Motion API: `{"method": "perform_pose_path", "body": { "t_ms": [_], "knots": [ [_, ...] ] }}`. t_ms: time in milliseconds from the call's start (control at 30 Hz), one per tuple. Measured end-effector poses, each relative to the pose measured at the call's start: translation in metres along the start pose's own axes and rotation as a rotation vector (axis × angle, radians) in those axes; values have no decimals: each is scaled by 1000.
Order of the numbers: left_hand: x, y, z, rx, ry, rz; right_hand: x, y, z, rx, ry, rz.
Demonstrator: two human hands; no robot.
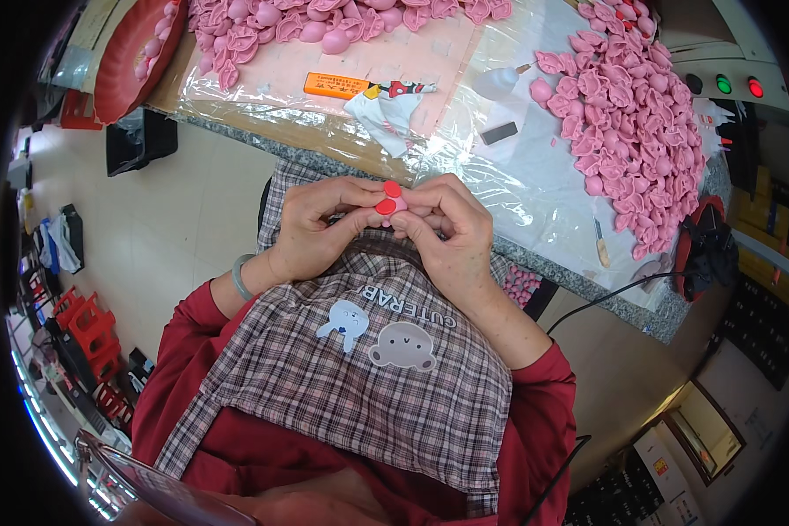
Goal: The recorder is assembling small pink plastic toy components by applying glue and joining parts at a workbench.
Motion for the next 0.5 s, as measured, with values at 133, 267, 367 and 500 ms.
{"method": "perform_pose_path", "body": {
  "t_ms": [133,267,367,500],
  "knots": [
    [-1,-1,2,-20,-10,-5,1,-1,-2,7,0,9],
    [1,0,-5,-102,76,15,0,-4,1,37,-19,17],
    [1,-2,-9,-191,103,43,-1,-10,7,109,-140,29],
    [1,-6,-17,-303,88,70,-3,-16,16,233,-308,56]
  ]
}}
Point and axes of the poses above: each hand's wrist, its own y-axis towards the middle knuckle, its own x-axis out of the back of the hand, z = x × y, the point moved 7 cm from there along y, towards the middle knuckle, and after that the axes turned 3 degrees about z, right-handed, at the moved point
